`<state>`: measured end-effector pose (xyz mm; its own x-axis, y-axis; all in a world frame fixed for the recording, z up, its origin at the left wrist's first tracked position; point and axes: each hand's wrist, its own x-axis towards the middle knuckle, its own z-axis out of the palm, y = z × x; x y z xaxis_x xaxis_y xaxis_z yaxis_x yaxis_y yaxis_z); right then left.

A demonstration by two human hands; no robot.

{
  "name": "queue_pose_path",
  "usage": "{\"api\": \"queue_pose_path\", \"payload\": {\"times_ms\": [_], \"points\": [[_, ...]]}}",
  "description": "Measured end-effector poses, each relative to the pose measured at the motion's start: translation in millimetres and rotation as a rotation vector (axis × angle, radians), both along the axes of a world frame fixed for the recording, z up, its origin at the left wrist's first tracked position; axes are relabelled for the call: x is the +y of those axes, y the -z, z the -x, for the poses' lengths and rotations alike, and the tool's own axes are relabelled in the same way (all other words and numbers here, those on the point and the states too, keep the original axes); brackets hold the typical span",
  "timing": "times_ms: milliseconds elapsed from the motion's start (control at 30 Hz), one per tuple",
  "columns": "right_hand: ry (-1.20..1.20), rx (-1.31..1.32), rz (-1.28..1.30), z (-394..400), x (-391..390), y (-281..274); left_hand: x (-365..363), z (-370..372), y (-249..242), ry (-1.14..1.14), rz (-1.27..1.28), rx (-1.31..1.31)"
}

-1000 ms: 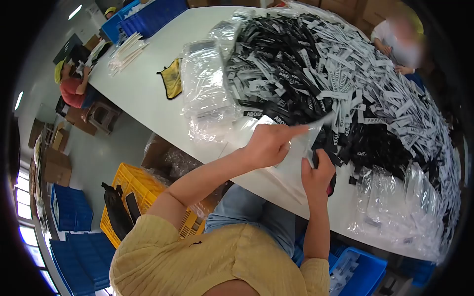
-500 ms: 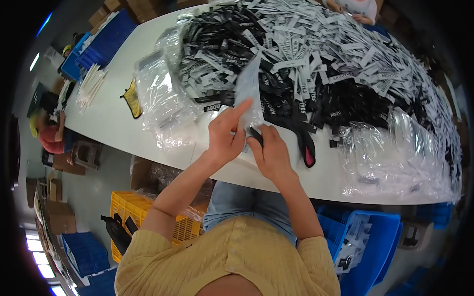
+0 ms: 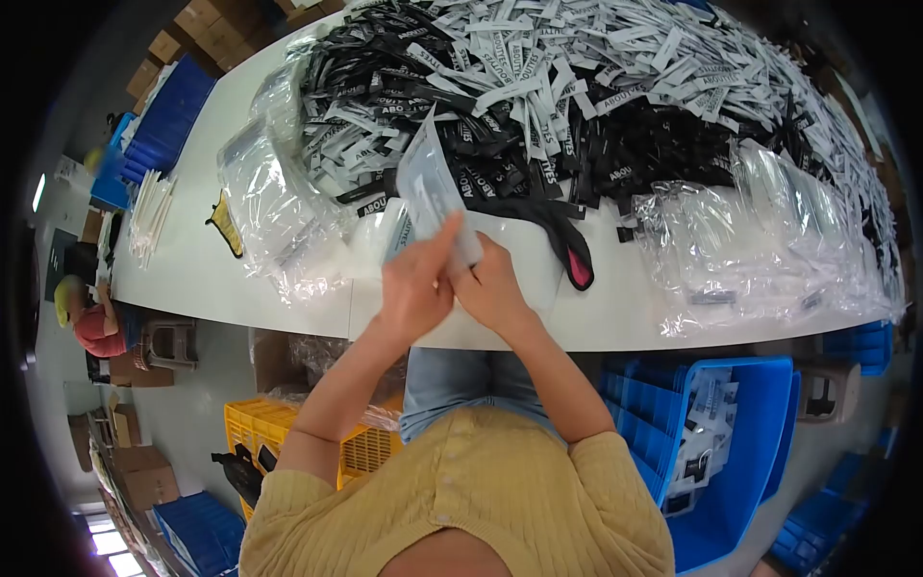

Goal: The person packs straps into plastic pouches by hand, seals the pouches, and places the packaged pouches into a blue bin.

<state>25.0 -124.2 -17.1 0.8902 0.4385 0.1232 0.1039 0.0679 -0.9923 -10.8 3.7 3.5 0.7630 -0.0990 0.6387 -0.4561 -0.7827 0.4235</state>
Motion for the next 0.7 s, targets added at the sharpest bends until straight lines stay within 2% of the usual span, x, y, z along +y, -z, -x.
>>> {"api": "queue_pose_path", "payload": {"times_ms": [33, 67, 167, 200, 300, 333, 433, 533, 633, 700], "points": [[-0.06, 0.09, 0.029, 3, -3, -5, 3, 0, -2, -0.052, -0.003, 0.049], [-0.087, 0.132, -0.069, 6, -5, -13, 8, 2, -7, -0.075, 0.074, 0.15], [-0.065, 0.273, -0.072, -3, -14, 1, -1, 8, -9, 0.076, 0.006, 0.088], [-0.009, 0.303, -0.089, -4, -16, -3, -9, 8, -8, 0.141, -0.071, -0.025], [0.214, -0.195, -0.033, -7, -5, 6, -16, 15, -11, 0.061, -0.13, 0.127], [0.087, -0.018, -0.049, -10, -10, 18, -15, 11, -10, 0.037, -0.076, 0.097], [-0.023, 0.066, -0.093, -14, -18, 25, -1, 15, -36, 0.18, 0.151, 0.544], [0.013, -0.131, -0.061, -11, -18, 12, 16, -1, -53, 0.14, -0.102, 0.062], [-0.085, -0.206, 0.049, -10, -22, -1, 32, -19, -73, 0.18, -0.365, -0.048], [-0.078, -0.245, 0.079, -12, -17, 2, 40, -21, -79, 0.298, -0.34, 0.174]]}}
